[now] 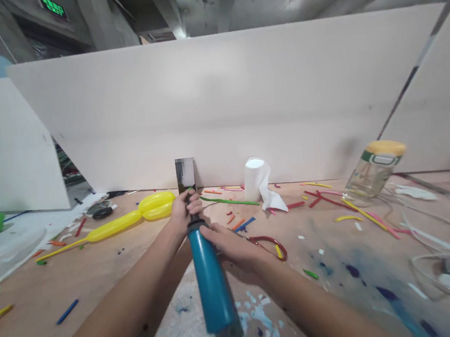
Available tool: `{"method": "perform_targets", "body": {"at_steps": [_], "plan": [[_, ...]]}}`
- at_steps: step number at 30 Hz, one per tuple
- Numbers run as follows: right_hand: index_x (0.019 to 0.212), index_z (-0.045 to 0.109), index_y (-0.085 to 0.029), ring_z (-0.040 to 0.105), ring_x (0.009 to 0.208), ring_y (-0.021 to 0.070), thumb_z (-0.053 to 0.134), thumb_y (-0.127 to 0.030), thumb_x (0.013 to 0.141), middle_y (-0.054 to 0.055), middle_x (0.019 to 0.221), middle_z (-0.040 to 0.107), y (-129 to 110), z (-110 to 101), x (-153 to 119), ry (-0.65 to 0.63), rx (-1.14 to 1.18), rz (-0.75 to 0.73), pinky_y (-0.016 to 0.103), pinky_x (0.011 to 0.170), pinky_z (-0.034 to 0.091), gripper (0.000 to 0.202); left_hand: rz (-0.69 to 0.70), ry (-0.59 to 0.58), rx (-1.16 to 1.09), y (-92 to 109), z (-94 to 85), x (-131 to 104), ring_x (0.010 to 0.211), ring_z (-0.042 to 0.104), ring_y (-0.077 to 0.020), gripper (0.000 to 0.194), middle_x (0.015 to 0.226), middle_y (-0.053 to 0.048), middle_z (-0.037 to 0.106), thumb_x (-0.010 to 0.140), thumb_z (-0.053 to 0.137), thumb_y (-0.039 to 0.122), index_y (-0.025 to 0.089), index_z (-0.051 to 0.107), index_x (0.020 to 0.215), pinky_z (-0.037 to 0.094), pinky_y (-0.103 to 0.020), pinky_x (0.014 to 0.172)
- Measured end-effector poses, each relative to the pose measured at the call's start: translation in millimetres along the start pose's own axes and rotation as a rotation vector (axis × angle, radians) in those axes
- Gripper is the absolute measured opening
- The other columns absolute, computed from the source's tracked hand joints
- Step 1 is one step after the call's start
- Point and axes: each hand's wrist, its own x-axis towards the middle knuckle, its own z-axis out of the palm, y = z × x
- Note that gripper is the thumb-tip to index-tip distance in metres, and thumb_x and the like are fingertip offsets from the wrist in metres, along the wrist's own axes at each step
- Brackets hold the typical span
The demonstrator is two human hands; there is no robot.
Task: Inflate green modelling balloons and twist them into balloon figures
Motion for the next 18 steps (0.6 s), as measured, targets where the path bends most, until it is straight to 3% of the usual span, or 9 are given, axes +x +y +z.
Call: {"method": "perform_targets", "body": {"at_steps": [2, 4, 10, 13, 18], "plan": [[0.090, 0.055, -0.015, 0.059, 0.057, 0.0139, 0.043, -0.062, 0.085, 0.005, 0.069, 0.062, 4, 14, 3, -0.067, 0.248, 0.113, 0.026, 0.056, 0.047, 0.048, 0.055, -0.021, 0.019, -1, 12.6, 7, 0.031, 0.026, -0.0015, 0.012, 0.051, 0.008, 0.028, 0.083, 0.048, 0.019, 0.017, 0.041, 0.073, 0.019, -0.013, 0.031], [0.081, 0.055, -0.014, 0.056, 0.050, 0.0122, 0.043, -0.062, 0.084, 0.004, 0.061, 0.059, 11, 18, 7, -0.052, 0.384, 0.168, 0.023, 0.052, 0.045, 0.050, 0.081, -0.024, 0.047, -5, 16.1, 11, 0.031, 0.026, -0.0023, 0.012, 0.050, 0.009, 0.029, 0.081, 0.049, 0.019, 0.018, 0.041, 0.072, 0.018, -0.014, 0.030], [0.080, 0.057, -0.010, 0.058, 0.050, 0.0111, 0.049, -0.061, 0.081, 0.004, 0.060, 0.059, 32, 4, 23, -0.113, 0.608, 0.328, 0.020, 0.050, 0.045, 0.052, 0.090, 0.082, 0.082, -16, -10.4, 15, 0.029, 0.024, -0.0026, 0.017, 0.048, 0.010, 0.027, 0.084, 0.046, 0.023, 0.019, 0.036, 0.071, 0.016, -0.014, 0.031], [0.080, 0.058, -0.010, 0.058, 0.052, 0.0111, 0.050, -0.057, 0.082, 0.004, 0.061, 0.059, 35, 3, 23, -0.117, 0.647, 0.319, 0.020, 0.051, 0.045, 0.048, 0.084, 0.109, 0.086, -17, -15.7, 16, 0.030, 0.023, -0.0027, 0.018, 0.049, 0.010, 0.027, 0.083, 0.049, 0.024, 0.019, 0.036, 0.072, 0.017, -0.014, 0.031], [0.085, 0.058, -0.011, 0.058, 0.055, 0.0112, 0.054, -0.057, 0.081, 0.003, 0.066, 0.060, 38, 7, 19, -0.108, 0.671, 0.256, 0.021, 0.053, 0.045, 0.046, 0.087, 0.124, 0.091, -17, -7.4, 14, 0.030, 0.024, -0.0026, 0.015, 0.049, 0.009, 0.031, 0.086, 0.045, 0.023, 0.019, 0.038, 0.073, 0.017, -0.014, 0.032]]}}
